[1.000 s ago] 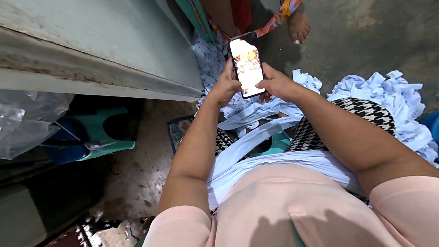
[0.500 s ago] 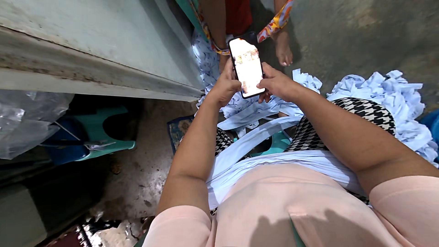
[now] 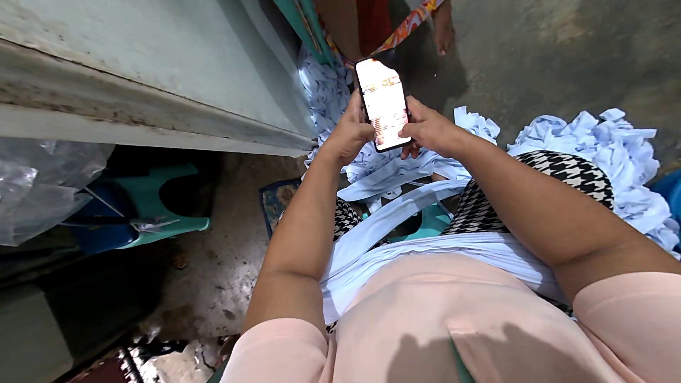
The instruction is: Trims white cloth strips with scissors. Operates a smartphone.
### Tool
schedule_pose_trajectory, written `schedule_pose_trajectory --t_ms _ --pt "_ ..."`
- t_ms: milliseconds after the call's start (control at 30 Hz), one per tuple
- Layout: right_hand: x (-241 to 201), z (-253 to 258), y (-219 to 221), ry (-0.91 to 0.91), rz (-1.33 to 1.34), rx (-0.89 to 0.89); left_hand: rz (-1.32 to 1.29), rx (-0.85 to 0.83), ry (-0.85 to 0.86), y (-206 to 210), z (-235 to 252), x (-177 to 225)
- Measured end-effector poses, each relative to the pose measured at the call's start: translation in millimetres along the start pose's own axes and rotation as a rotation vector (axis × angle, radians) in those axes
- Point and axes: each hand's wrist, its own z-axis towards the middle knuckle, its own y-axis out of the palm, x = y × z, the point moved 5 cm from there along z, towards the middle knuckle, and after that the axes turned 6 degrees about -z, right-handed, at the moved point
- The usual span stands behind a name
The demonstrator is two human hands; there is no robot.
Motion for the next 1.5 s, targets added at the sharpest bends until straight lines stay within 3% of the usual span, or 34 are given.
schedule_pose_trajectory --t_ms 1500 --pt "-1.3 -1.4 0.1 0.008 0.002 -0.005 0.002 0.021 -0.028 0.7 -1.3 0.3"
